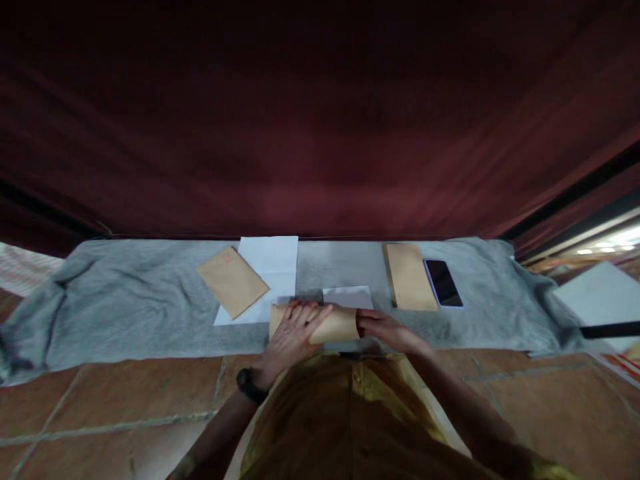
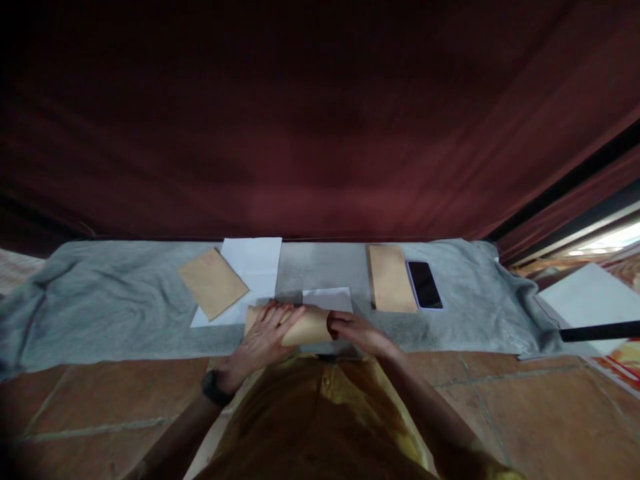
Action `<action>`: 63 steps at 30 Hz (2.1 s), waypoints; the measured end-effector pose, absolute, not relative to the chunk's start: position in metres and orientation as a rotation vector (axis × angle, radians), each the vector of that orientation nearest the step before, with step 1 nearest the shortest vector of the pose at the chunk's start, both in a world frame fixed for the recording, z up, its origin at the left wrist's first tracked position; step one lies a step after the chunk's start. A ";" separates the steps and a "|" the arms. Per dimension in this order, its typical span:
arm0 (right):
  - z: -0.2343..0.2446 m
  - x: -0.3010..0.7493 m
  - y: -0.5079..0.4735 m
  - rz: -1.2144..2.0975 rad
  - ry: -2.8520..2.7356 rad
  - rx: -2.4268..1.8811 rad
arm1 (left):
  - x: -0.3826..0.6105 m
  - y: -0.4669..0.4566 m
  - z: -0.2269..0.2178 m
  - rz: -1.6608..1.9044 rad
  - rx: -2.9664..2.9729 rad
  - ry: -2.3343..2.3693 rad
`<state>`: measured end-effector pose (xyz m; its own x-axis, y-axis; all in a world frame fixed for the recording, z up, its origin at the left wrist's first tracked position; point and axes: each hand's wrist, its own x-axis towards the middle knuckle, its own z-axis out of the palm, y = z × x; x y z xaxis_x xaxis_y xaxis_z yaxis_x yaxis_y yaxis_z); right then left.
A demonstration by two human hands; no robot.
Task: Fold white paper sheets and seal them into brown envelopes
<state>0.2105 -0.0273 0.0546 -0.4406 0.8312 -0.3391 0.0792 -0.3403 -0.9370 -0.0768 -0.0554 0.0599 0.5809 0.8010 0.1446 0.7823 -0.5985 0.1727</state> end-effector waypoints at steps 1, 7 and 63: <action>0.053 0.215 -0.021 1.745 -1.392 -1.285 | -0.083 -0.055 0.059 0.337 2.703 1.441; 0.027 0.217 0.000 0.563 -1.880 -2.006 | -0.110 -0.060 0.044 0.466 2.586 1.810; 0.022 0.215 -0.014 0.991 -1.626 -1.603 | -0.086 -0.064 0.040 0.375 2.534 1.733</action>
<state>0.2147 -0.0136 0.0222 -0.0505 0.9967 -0.0638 0.5132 -0.0290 -0.8578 -0.0863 -0.0645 0.0402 0.3427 0.9237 0.1714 0.9119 -0.3709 0.1759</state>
